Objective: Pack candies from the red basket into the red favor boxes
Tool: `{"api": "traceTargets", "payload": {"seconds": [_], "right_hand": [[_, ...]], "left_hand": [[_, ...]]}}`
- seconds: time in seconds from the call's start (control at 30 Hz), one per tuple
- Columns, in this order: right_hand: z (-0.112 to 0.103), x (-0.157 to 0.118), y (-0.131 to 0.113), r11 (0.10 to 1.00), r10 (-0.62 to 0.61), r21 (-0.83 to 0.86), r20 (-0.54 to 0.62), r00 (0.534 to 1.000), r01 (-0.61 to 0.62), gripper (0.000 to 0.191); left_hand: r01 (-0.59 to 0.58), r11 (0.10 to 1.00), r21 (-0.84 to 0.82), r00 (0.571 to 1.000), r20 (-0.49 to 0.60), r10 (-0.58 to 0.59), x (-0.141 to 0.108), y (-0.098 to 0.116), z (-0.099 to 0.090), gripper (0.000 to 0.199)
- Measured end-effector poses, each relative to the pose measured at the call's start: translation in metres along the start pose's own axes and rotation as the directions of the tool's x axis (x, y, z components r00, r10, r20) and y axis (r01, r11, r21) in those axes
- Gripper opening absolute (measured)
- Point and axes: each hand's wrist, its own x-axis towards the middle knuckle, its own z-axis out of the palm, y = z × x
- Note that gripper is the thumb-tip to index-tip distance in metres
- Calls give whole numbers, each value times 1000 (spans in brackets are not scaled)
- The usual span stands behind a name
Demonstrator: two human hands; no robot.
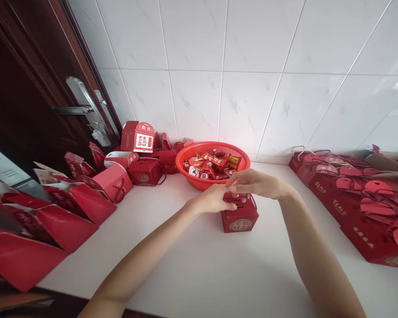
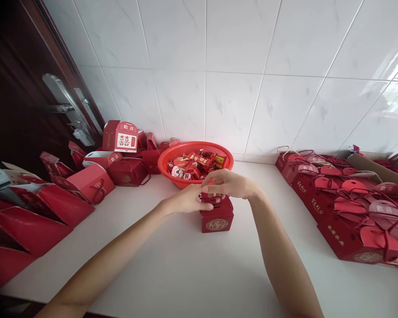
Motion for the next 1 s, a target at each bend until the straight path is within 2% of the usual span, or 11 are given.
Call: {"api": "traceTargets", "payload": {"seconds": [0.17, 0.37, 0.63, 0.73, 0.83, 0.9, 1.0], "right_hand": [[-1, -3, -1, 998, -20, -54, -44, 999, 17, 29], [-1, -6, -4, 999, -28, -44, -67, 997, 25, 25], [-7, -12, -8, 991, -109, 64, -148, 983, 120, 33], [-8, -13, -9, 982, -138, 110, -154, 978, 156, 39], [-8, -13, -9, 977, -152, 123, -180, 972, 175, 38], [-8, -12, -8, 984, -136, 92, -191, 972, 155, 37], [-8, -11, -6, 996, -86, -6, -184, 979, 87, 38]], "left_hand": [[-58, 996, 62, 998, -20, 60, -1, 1, 1, 28], [-99, 988, 123, 993, -48, 105, -4, 3, 1, 23], [-35, 992, 120, 997, -70, 44, -10, 14, -15, 32], [-37, 996, 79, 996, -82, 44, -12, 18, -19, 28], [-51, 990, 130, 993, -99, 64, -12, 18, -20, 25], [-75, 980, 186, 993, -75, 90, -13, 17, -19, 28], [-92, 952, 292, 996, 16, 91, -16, 20, -13, 41]]}}
